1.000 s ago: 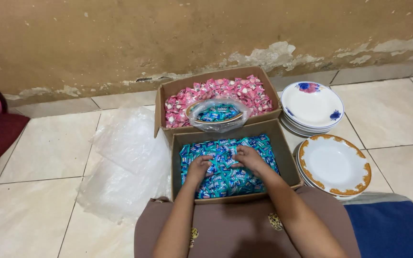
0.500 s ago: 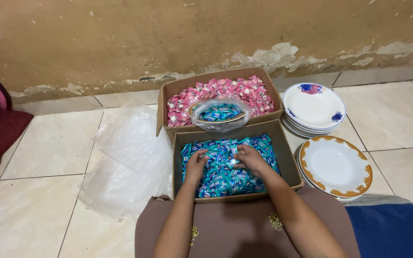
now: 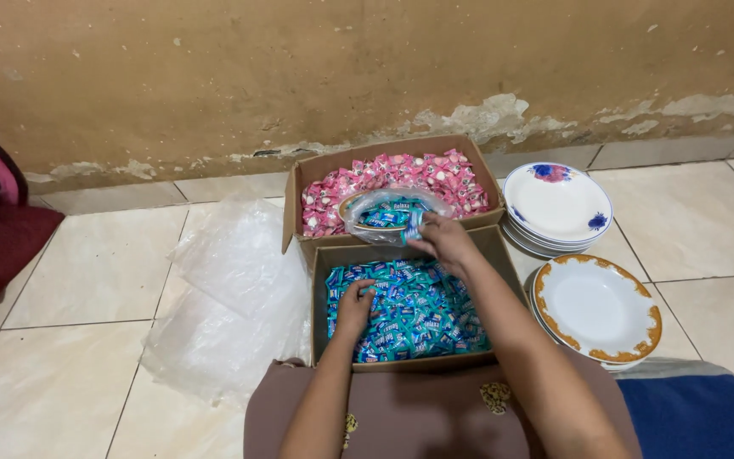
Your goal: Sorting and packing small blue candies from a box into plastic bags and onto plates
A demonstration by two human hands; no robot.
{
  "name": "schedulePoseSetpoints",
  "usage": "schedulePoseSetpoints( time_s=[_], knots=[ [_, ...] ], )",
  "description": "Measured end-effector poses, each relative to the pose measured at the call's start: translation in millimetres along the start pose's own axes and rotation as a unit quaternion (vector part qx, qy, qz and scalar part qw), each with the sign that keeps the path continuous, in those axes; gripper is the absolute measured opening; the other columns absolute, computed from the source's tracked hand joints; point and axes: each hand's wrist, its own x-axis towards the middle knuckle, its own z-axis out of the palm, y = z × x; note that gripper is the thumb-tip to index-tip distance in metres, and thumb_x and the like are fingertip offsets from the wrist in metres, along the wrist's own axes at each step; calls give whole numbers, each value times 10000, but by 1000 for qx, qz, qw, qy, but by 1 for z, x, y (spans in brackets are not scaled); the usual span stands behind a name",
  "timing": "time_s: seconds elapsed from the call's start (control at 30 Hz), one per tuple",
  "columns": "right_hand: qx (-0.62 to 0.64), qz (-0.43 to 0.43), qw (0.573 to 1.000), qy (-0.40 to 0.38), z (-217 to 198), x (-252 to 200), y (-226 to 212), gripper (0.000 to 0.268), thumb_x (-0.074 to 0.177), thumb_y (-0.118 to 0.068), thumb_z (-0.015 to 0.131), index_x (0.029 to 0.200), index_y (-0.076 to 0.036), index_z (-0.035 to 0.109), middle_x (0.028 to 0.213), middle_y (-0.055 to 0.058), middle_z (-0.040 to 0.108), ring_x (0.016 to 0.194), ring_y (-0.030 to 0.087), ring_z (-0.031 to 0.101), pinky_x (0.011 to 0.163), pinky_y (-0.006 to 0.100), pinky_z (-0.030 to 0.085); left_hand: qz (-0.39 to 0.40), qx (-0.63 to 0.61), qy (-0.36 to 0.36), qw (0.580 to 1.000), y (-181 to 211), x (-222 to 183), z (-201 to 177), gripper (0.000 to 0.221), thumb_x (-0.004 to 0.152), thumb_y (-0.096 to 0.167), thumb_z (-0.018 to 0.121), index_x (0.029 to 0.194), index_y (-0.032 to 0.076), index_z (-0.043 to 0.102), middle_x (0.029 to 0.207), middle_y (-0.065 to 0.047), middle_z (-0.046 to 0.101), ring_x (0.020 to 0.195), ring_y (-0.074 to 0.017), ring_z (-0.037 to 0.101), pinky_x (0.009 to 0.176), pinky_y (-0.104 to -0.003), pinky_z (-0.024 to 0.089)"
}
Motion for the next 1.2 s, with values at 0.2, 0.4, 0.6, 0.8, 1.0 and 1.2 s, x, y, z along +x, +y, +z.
schedulePoseSetpoints(
  time_s=[0.2, 0.4, 0.6, 0.8, 1.0, 1.2],
  knots=[
    [-50, -69, 994, 72, -15, -17, -4, 640, 979, 21, 462, 1574, 1, 228, 1213, 240, 571, 995, 345, 703, 889, 471, 640, -31, -19, 27, 999, -19, 9, -4, 356, 973, 139, 659, 1322, 70, 638, 978, -149, 589, 879, -211, 619, 743, -464, 693],
    [-677, 104, 729, -1, -147, -5, 141, 530, 823, -408, 753, 1334, -317, 647, 1190, 86, 750, 1109, 278, 730, 883, 451, 630, -45, -83, 21, 995, -30, 19, -3, 409, 1004, 97, 569, 1401, 16, 521, 1146, -241, 564, 1030, -272, 596, 829, -528, 655],
    [-735, 147, 607, -263, -110, -11, 186, 868, 749, -461, 799, 1492, -138, 486, 1353, 234, 637, 1277, 418, 603, 1067, 549, 491, -69, -138, 41, 987, -23, 11, -8, 418, 1002, 91, 512, 1408, -7, 503, 1087, -167, 459, 998, -242, 526, 839, -527, 657],
    [-705, 15, 651, -282, -65, -48, 147, 466, 762, -240, 716, 1208, -103, 732, 1104, 231, 735, 1108, 468, 670, 971, 606, 521, -98, -87, 23, 991, -37, 13, -5, 436, 964, 46, 569, 1395, 6, 524, 1068, -123, 385, 1002, -270, 539, 802, -527, 682],
    [-329, 191, 912, -151, -74, -39, 100, 533, 824, -9, 714, 1317, 109, 550, 699, 294, 721, 601, 280, 760, 608, 338, 643, -99, -72, 23, 992, -41, 17, -8, 480, 931, -42, 514, 1409, 3, 526, 1053, -113, 353, 1000, -284, 534, 826, -543, 672],
    [-200, 169, 960, -99, -61, -46, 89, 448, 839, 41, 749, 1237, 111, 558, 791, 156, 642, 642, 295, 763, 614, 326, 668, -107, -116, 17, 987, 2, -9, -2, 502, 933, -41, 495, 1434, -30, 482, 1026, -107, 360, 976, -240, 523, 885, -544, 650]
  ],
)
